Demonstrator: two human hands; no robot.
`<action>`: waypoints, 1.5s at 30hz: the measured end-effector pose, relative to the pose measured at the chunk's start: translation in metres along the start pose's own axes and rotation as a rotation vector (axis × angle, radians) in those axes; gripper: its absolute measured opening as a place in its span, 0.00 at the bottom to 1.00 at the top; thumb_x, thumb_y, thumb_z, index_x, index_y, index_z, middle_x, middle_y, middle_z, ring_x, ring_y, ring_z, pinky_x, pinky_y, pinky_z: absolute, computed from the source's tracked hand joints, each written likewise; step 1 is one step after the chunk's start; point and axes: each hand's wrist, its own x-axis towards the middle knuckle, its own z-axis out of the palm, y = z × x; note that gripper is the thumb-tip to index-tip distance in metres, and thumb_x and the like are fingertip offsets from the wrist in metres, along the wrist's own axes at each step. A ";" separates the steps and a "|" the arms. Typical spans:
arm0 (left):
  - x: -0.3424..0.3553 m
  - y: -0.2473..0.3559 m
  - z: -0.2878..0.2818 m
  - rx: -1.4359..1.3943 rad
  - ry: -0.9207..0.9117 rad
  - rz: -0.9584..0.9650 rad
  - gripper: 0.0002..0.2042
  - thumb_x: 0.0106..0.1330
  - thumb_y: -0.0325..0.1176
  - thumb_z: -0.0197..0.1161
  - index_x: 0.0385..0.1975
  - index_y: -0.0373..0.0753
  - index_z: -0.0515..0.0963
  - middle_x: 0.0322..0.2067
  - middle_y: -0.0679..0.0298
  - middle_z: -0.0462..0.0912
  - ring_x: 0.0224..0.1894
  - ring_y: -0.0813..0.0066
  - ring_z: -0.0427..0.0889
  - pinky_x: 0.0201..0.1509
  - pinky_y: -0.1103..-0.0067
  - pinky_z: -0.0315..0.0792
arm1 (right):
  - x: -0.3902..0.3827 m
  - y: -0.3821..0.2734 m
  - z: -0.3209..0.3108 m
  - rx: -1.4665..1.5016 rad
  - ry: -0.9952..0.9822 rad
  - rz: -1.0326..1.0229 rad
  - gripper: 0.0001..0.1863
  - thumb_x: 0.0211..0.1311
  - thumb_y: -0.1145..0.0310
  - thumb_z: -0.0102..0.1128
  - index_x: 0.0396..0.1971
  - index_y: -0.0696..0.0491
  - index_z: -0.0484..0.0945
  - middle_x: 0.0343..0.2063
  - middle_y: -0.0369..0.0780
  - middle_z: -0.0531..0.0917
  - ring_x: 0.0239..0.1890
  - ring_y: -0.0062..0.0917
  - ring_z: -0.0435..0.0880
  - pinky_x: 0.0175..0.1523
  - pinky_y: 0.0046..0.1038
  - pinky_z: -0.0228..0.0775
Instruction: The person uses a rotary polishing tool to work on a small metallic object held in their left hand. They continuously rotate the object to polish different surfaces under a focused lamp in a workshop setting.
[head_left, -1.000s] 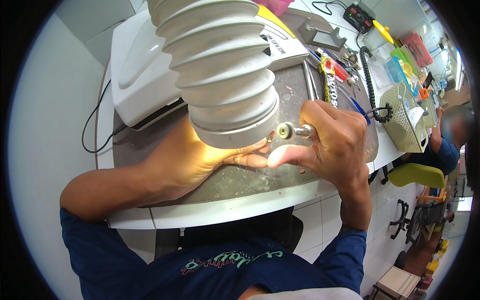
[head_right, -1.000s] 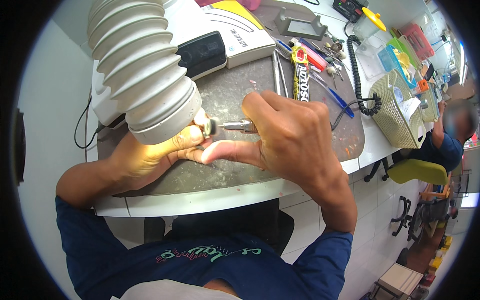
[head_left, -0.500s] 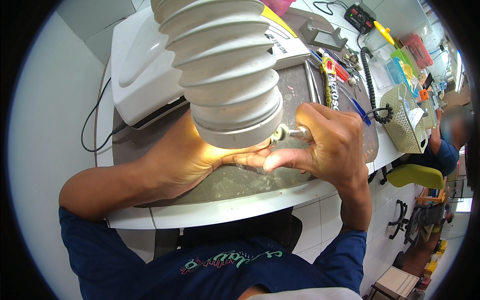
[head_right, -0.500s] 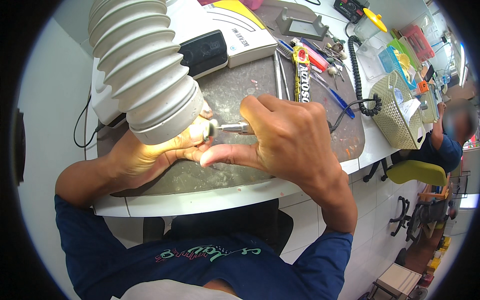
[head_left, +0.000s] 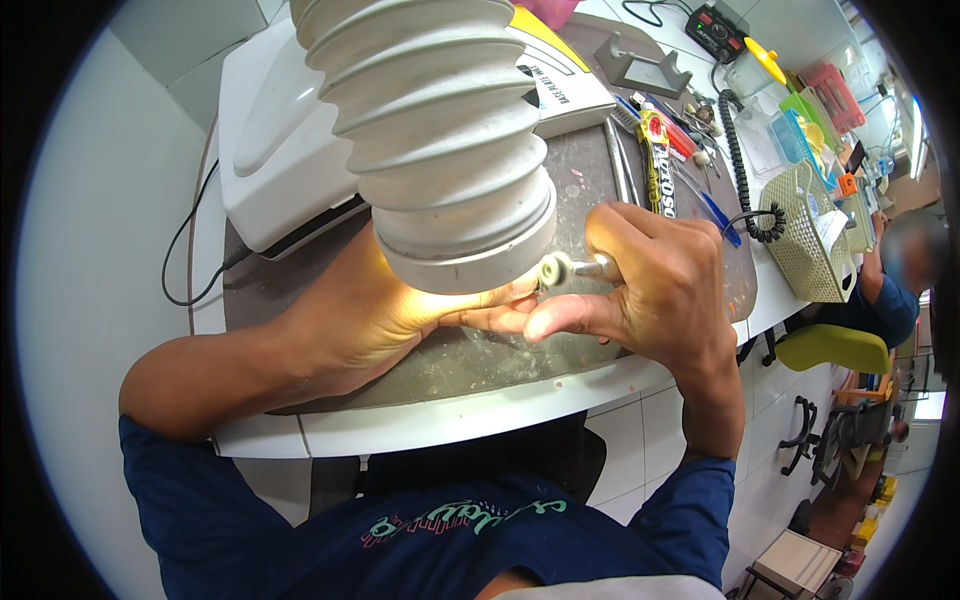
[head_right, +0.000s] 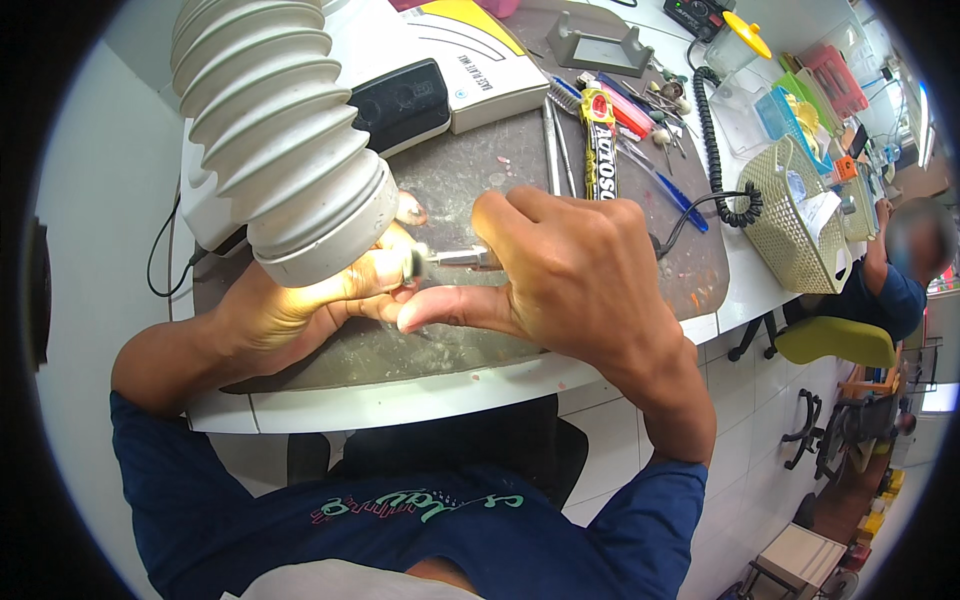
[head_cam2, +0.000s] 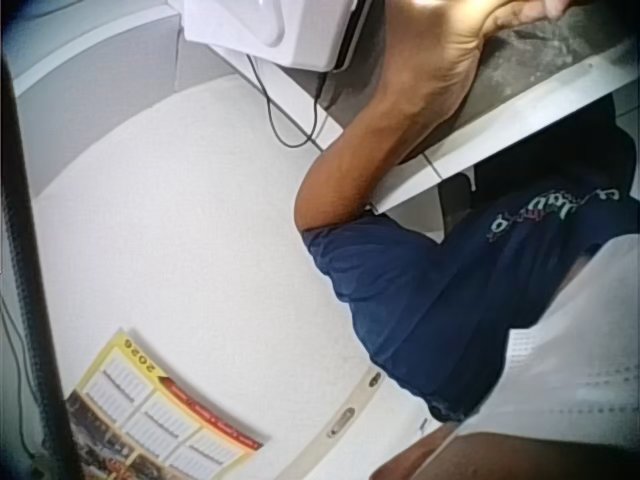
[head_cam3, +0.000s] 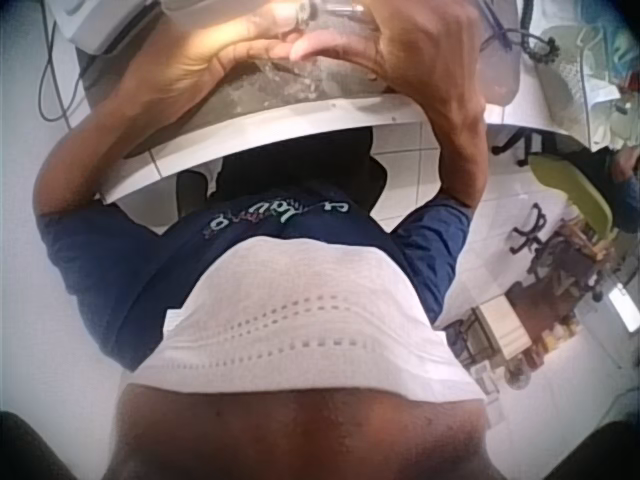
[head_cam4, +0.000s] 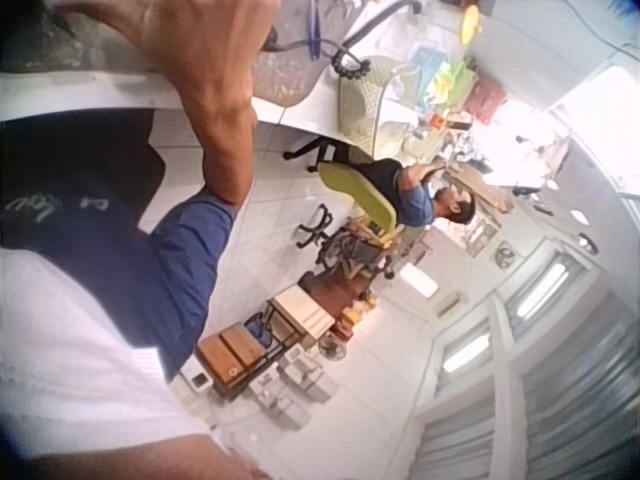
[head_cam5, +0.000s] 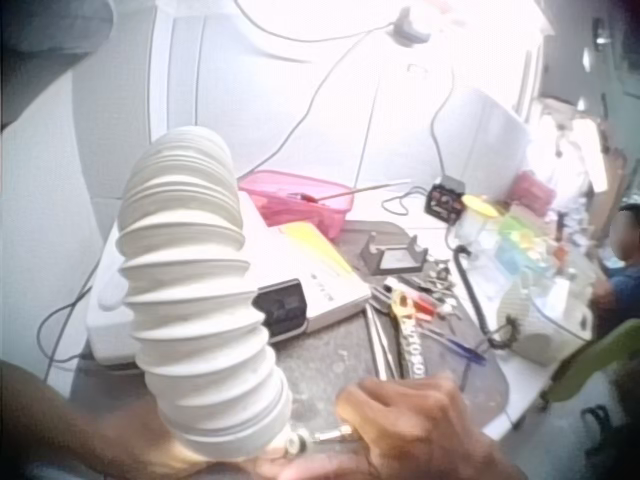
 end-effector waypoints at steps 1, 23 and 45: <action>0.000 0.001 0.001 0.006 0.002 -0.008 0.22 0.67 0.28 0.62 0.59 0.34 0.65 0.41 0.63 0.76 0.45 0.76 0.80 0.48 0.75 0.80 | -0.001 0.000 -0.001 -0.012 -0.010 -0.013 0.36 0.39 0.29 0.64 0.13 0.51 0.67 0.09 0.33 0.67 0.09 0.23 0.68 0.15 0.26 0.59; 0.000 -0.001 -0.002 0.021 -0.038 0.042 0.25 0.65 0.25 0.63 0.61 0.34 0.63 0.39 0.62 0.75 0.42 0.75 0.79 0.48 0.75 0.80 | 0.001 0.000 0.002 -0.010 0.004 0.000 0.37 0.39 0.28 0.64 0.13 0.52 0.67 0.09 0.32 0.65 0.09 0.23 0.67 0.15 0.25 0.60; 0.000 -0.002 -0.001 0.032 -0.015 0.035 0.21 0.67 0.27 0.61 0.58 0.34 0.66 0.39 0.62 0.76 0.41 0.75 0.80 0.48 0.76 0.81 | 0.001 0.001 0.002 -0.009 0.029 -0.043 0.35 0.39 0.31 0.66 0.13 0.51 0.66 0.11 0.32 0.64 0.10 0.22 0.68 0.15 0.25 0.61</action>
